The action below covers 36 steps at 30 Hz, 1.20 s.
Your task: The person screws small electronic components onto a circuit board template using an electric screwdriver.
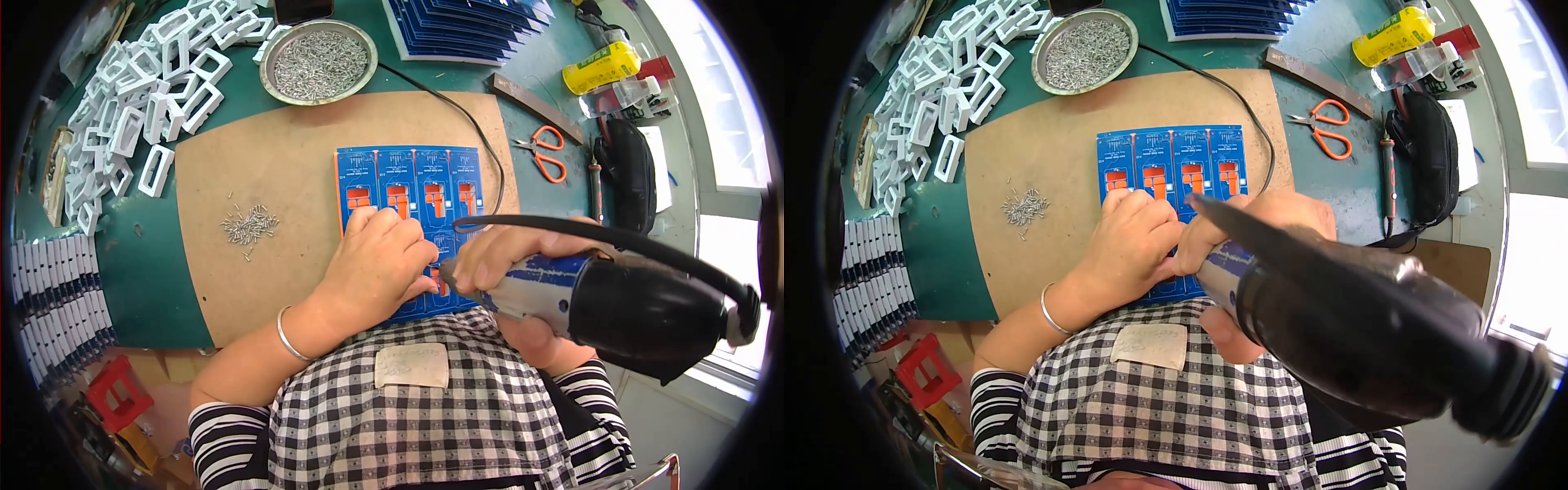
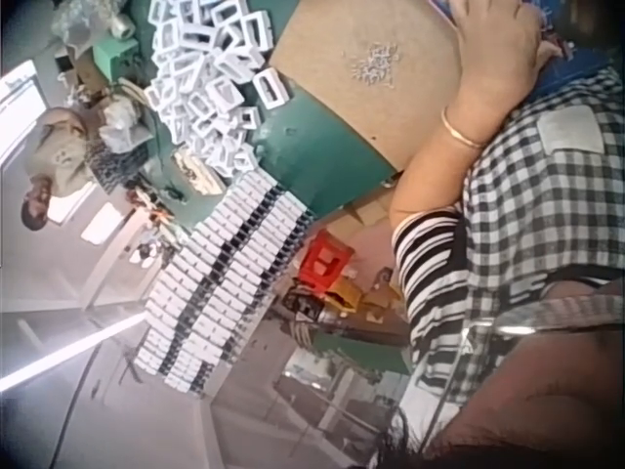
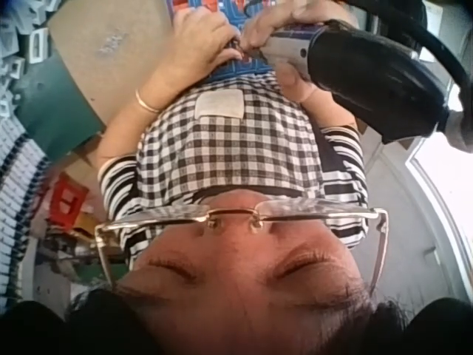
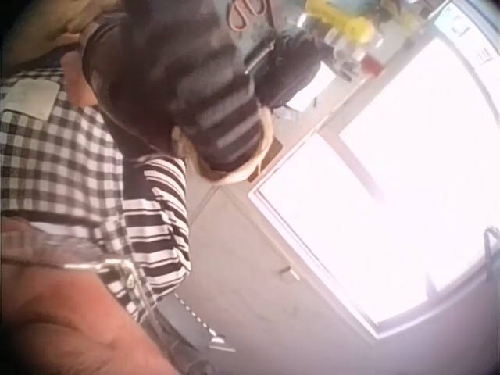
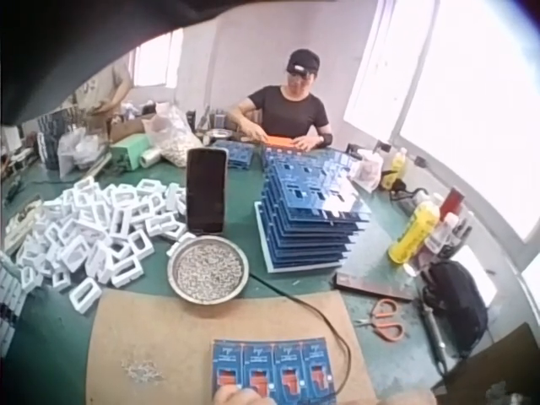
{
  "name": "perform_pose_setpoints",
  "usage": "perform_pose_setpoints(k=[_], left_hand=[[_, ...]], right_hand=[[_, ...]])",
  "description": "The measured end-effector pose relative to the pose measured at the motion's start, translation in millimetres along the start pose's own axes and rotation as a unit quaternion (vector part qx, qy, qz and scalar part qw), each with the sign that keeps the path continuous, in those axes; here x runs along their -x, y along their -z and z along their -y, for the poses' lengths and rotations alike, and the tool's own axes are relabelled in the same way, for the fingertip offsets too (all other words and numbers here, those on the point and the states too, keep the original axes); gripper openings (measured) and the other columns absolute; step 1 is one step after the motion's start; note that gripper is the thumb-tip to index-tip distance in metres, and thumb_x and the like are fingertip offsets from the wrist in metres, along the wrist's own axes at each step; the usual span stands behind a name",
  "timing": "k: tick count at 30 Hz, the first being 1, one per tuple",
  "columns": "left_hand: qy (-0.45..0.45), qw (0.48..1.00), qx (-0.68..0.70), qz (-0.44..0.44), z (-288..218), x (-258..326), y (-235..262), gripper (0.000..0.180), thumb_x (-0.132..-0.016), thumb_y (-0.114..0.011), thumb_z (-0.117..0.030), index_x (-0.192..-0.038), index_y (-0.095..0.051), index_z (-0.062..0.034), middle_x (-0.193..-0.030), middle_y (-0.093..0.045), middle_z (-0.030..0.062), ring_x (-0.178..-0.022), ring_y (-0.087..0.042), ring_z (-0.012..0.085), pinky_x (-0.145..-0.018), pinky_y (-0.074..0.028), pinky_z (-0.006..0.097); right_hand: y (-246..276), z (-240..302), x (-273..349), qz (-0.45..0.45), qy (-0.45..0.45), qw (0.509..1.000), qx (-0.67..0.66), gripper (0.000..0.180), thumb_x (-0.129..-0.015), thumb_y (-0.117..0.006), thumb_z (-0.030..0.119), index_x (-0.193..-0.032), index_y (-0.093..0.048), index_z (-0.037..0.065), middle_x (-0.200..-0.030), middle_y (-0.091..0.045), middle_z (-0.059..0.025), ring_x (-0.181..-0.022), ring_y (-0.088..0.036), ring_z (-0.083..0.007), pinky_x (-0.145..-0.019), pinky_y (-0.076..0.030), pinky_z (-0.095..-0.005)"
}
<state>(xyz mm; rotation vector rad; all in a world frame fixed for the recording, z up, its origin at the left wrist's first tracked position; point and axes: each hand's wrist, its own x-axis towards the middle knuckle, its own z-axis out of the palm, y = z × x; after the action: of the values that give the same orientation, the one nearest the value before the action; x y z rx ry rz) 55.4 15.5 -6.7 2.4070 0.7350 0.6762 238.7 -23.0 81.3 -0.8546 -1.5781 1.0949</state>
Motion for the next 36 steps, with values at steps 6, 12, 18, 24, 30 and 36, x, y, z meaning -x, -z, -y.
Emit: perform_pose_setpoints(k=[6,12,18,24,30,36], left_hand=[[-0.011,1.0,0.002,-0.004,0.4,-2.8,-0.4,0.022,-0.069,-0.075,-0.025,-0.085,-0.064,-0.0145,-0.083,-0.051,-0.0004,-0.084,-0.048,0.0198,-0.081,-0.034,0.037],[-0.007,1.0,-0.018,-0.005,-0.2,-3.0,-2.0,0.017,-0.071,-0.073,-0.021,-0.083,-0.063,-0.0146,-0.083,-0.051,-0.0003,-0.084,-0.048,0.0195,-0.081,-0.034,0.038],[-0.011,1.0,-0.023,-0.007,-1.0,-4.4,-2.9,0.017,-0.071,-0.073,-0.019,-0.083,-0.061,-0.0143,-0.084,-0.051,0.0,-0.084,-0.048,0.02,-0.082,-0.034,0.038],[-0.004,1.0,-0.002,-0.021,0.0,-3.9,-2.1,0.019,-0.069,-0.074,-0.019,-0.083,-0.061,-0.0146,-0.085,-0.05,-0.0003,-0.085,-0.048,0.0202,-0.081,-0.034,0.038],[-0.01,1.0,0.017,-0.012,-3.4,-4.1,5.8,0.028,-0.066,-0.077,-0.027,-0.085,-0.061,-0.0148,-0.086,-0.05,-0.0002,-0.085,-0.047,0.0202,-0.081,-0.034,0.038],[-0.023,0.998,-0.049,-0.023,0.8,-0.6,2.5,0.03,-0.066,-0.077,-0.03,-0.085,-0.06,-0.014,-0.086,-0.05,0.0004,-0.086,-0.048,0.0201,-0.08,-0.033,0.038]], right_hand=[[-4.4,-11.4,8.3,-0.108,0.025,0.987,-0.12,0.046,-0.072,-0.075,0.011,-0.106,-0.046,0.001,-0.086,-0.065,-0.0141,-0.081,-0.064,-0.0226,-0.081,-0.052,-0.0352],[0.0,-17.3,7.7,-0.112,0.057,0.983,-0.13,0.055,-0.08,-0.074,0.013,-0.12,-0.037,0.009,-0.088,-0.063,-0.013,-0.083,-0.064,-0.0249,-0.08,-0.053,-0.0383],[-5.4,-8.5,4.4,-0.107,-0.005,0.993,-0.039,0.054,-0.083,-0.072,0.034,-0.116,-0.035,0.013,-0.083,-0.059,-0.0102,-0.076,-0.062,-0.0247,-0.073,-0.053,-0.0401],[-2.7,-21.1,0.6,-0.041,0.042,0.995,-0.082,0.054,-0.079,-0.075,0.017,-0.118,-0.039,0.011,-0.087,-0.062,-0.0135,-0.081,-0.063,-0.025,-0.076,-0.053,-0.042],[-21.1,-8.5,-6.6,-0.114,-0.023,0.982,-0.147,0.058,-0.077,-0.077,0.012,-0.123,-0.041,0.009,-0.088,-0.062,-0.0147,-0.08,-0.063,-0.0249,-0.075,-0.053,-0.0411],[-11.5,-17.5,-17.6,0.012,0.047,0.995,-0.086,0.049,-0.074,-0.078,0.013,-0.114,-0.05,0.006,-0.087,-0.064,-0.015,-0.078,-0.064,-0.0245,-0.075,-0.054,-0.0394]])
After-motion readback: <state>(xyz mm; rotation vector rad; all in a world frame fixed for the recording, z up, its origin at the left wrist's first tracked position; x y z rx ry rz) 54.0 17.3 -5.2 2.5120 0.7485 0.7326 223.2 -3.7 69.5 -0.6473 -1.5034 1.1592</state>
